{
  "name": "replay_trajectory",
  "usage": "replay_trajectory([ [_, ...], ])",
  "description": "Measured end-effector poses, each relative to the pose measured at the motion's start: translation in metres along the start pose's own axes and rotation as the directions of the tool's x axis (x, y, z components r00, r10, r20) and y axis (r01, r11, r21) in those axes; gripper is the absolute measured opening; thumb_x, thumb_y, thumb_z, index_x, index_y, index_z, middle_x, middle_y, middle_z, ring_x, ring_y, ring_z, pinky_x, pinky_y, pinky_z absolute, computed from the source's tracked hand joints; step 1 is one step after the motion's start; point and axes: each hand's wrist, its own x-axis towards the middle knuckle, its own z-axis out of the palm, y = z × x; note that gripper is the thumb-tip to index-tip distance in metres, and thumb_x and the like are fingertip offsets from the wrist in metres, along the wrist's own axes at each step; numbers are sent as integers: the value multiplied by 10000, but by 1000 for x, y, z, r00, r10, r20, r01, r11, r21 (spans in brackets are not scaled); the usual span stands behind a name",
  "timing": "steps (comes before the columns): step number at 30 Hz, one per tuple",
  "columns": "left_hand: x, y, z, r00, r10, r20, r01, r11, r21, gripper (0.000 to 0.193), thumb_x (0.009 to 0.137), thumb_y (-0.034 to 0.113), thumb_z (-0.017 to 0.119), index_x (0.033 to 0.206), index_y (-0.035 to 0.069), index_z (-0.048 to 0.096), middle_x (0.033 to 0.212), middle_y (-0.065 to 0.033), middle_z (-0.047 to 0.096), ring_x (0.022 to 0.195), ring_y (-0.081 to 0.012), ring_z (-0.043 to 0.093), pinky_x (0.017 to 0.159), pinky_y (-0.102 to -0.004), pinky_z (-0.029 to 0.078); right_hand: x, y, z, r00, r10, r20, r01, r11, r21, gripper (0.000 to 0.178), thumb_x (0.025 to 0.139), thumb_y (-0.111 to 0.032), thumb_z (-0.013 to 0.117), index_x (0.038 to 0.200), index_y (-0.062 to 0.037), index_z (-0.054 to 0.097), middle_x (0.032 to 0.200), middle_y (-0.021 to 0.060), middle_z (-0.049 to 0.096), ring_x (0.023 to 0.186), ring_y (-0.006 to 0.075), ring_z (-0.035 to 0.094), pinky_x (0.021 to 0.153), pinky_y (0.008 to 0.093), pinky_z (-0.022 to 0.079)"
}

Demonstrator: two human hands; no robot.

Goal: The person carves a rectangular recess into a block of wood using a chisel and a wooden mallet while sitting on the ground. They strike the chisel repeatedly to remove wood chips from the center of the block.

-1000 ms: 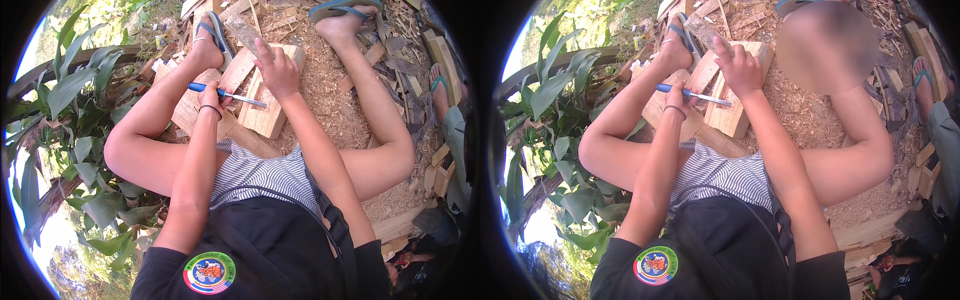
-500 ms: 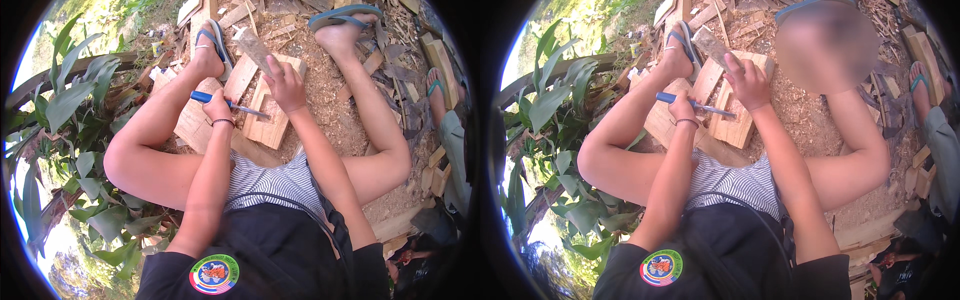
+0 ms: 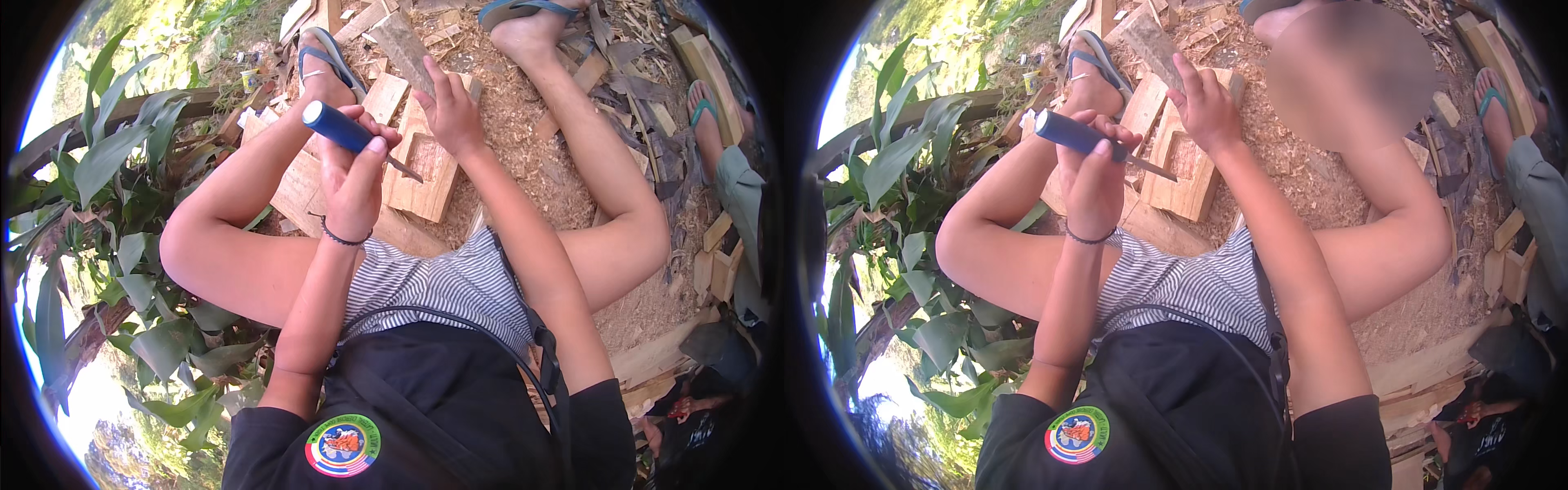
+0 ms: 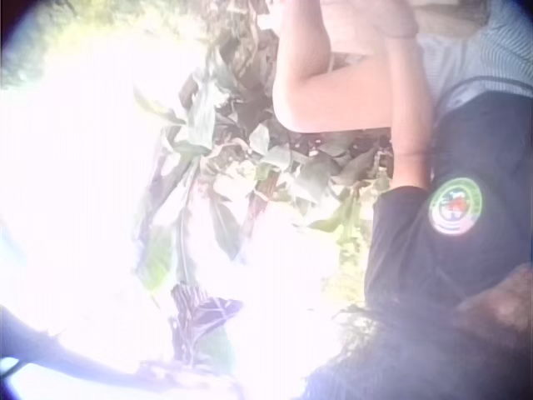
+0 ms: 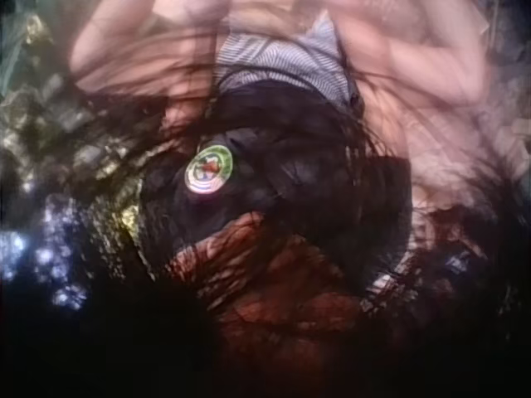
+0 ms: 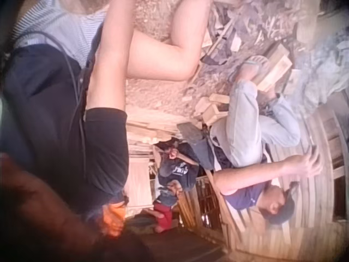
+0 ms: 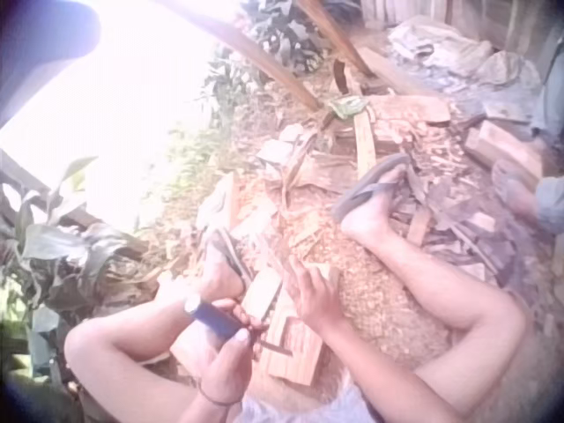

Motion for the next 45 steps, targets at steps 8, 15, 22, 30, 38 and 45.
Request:
replay_trajectory([
  [8, -22, -32, 3, 991, 61, 116, -90, 961, 262, 311, 900, -53, 650, 1136, 22, 463, 1080, -104, 585, 1017, -224, 632, 926, -364, 507, 24, 15, -3, 932, 307, 195, -333, 935, 118, 629, 1024, -435, 481, 1526, -121, 269, 1141, 266, 668, 1047, 378, 676, 892, 473, 528],
  [15, -81, -45, 26, 891, -91, 445, -356, 471, 807, 386, 830, 157, 761, 1120, 48, 531, 1069, -151, 541, 989, -313, 561, 883, -418, 457, 24, 10, -11, 924, 266, 275, -289, 956, 44, 640, 1034, -441, 457, 1536, -107, 241, 1006, 198, 694, 878, 319, 700, 790, 439, 553],
  [22, -78, -70, 40, 885, -89, 456, -388, 398, 831, 400, 751, 307, 809, 990, 102, 563, 940, -56, 559, 916, -281, 529, 754, -401, 351, 31, -4, -30, 848, 354, 393, -453, 870, 193, 638, 1036, -440, 452, 1538, -105, 243, 1270, 261, 611, 1141, 351, 637, 958, 446, 504],
  [30, -57, -86, 57, 939, 108, 328, -326, 588, 741, 311, 697, 125, 712, 922, 76, 504, 856, -96, 497, 825, -314, 490, 750, -413, 338, 25, 3, -27, 903, 285, 321, -383, 872, 304, 634, 1040, -399, 478, 1521, -46, 264, 1401, 242, 511, 1263, 323, 546, 1060, 394, 418],
  [38, -46, -84, 50, 888, 22, 459, -368, 631, 683, 248, 718, 165, 698, 877, 92, 522, 802, -85, 513, 783, -299, 516, 707, -409, 342, 21, 14, -17, 944, 222, 244, -301, 882, 363, 611, 1039, -326, 516, 1500, 3, 288, 1432, 204, 456, 1287, 267, 492, 1108, 364, 356],
  [45, -44, -85, 52, 867, -4, 499, -390, 619, 682, 239, 723, 179, 694, 857, 97, 515, 776, -78, 523, 768, -301, 525, 688, -408, 343, 18, 26, -13, 923, 272, 273, -374, 802, 466, 642, 1024, -378, 521, 1501, -14, 292, 1417, 243, 502, 1305, 333, 512, 1091, 389, 382],
])
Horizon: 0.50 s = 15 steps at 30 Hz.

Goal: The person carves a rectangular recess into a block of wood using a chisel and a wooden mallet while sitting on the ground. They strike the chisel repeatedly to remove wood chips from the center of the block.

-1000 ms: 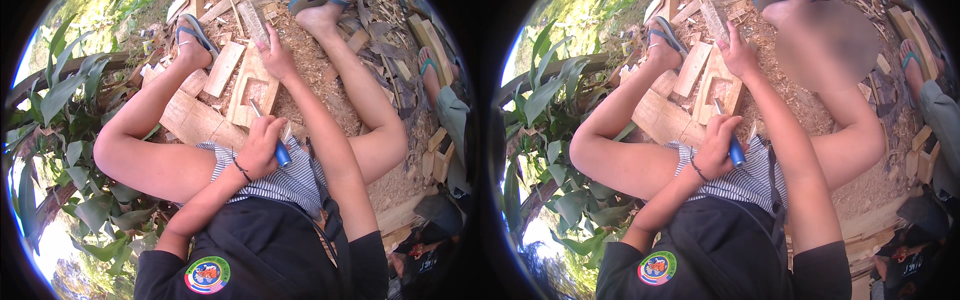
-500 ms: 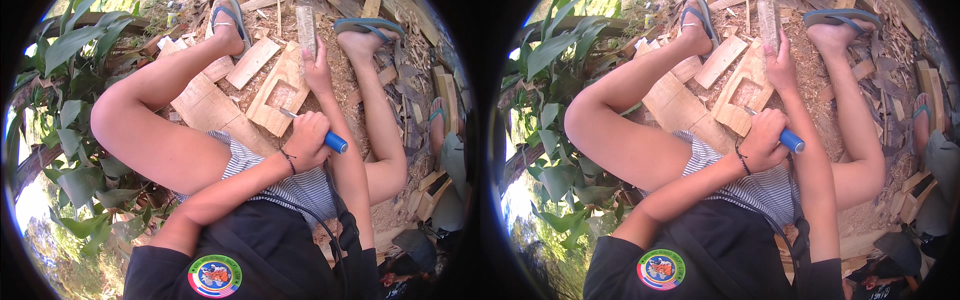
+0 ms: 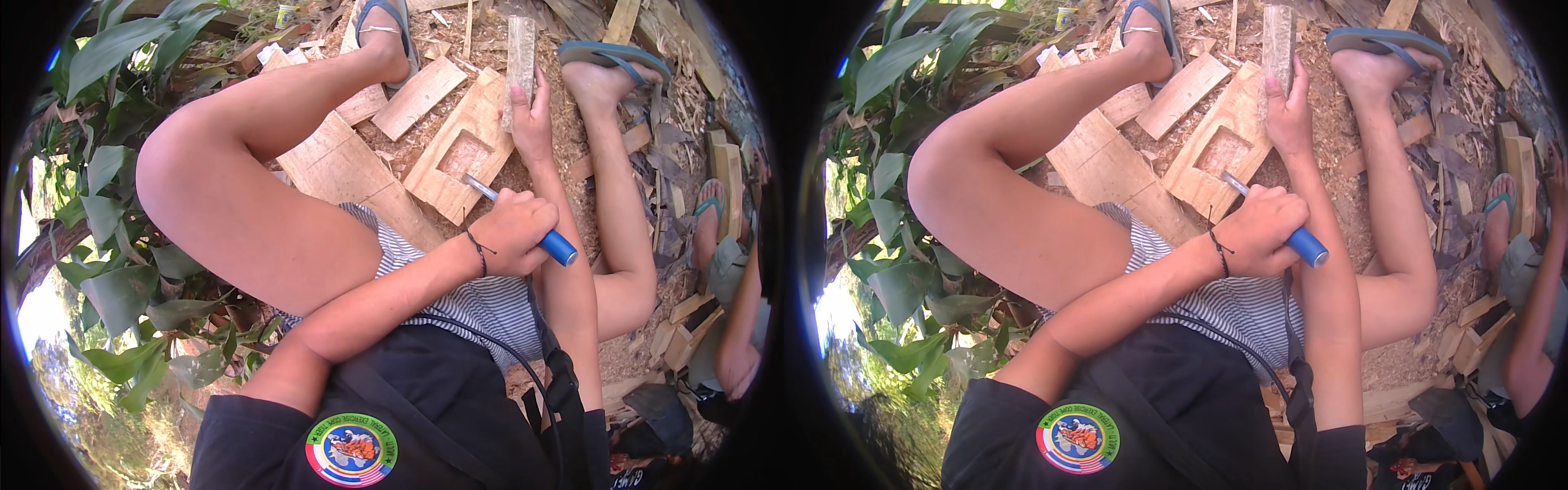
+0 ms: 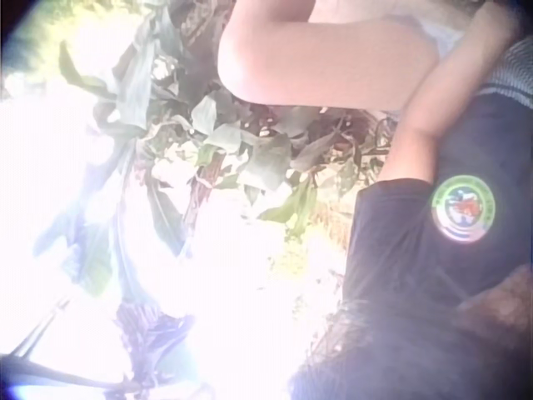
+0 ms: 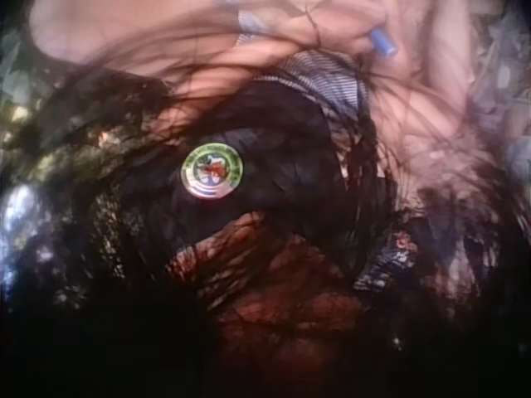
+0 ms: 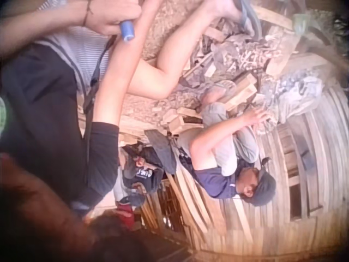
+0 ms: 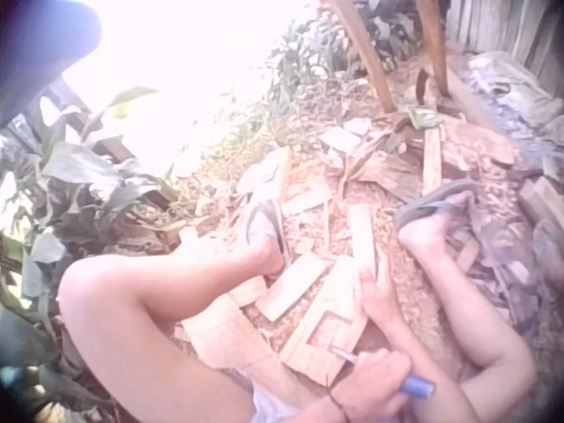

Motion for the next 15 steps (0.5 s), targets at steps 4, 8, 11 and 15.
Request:
replay_trajectory([
  [4, 1, 0, -1, 1000, -9, -18, 10, 1000, 13, 236, 724, 188, 698, 847, 101, 516, 772, -84, 534, 755, -311, 531, 679, -414, 349, 0, -7, 0, 1000, -22, 3, 22, 1000, -21, 645, 1025, -376, 521, 1498, -3, 291, 1411, 237, 505, 1286, 313, 526, 1092, 383, 378],
  [8, 6, 1, -2, 999, -42, -11, 42, 999, -3, 232, 728, 192, 698, 844, 100, 520, 781, -91, 550, 763, -318, 549, 675, -418, 364, 1, -3, -1, 1000, -3, -1, 3, 1000, -17, 638, 1027, -371, 522, 1499, -8, 293, 1381, 243, 522, 1266, 314, 537, 1043, 384, 428],
  [11, 9, -5, -2, 998, -64, 26, 65, 997, -39, 230, 732, 194, 693, 850, 98, 521, 787, -91, 559, 783, -318, 563, 676, -419, 374, -10, -15, -11, 997, 38, -74, -26, 988, 155, 615, 1034, -367, 512, 1498, -25, 298, 1315, 239, 556, 1174, 298, 594, 910, 367, 512],
  [15, 9, -8, -8, 992, -117, 43, 119, 992, -35, 221, 735, 194, 687, 852, 102, 523, 789, -89, 563, 793, -317, 571, 679, -418, 379, -50, -87, -64, 944, 275, -179, -176, 885, 431, 622, 1037, -373, 513, 1501, -48, 258, 1205, 220, 603, 871, 229, 677, 748, 329, 538],
])
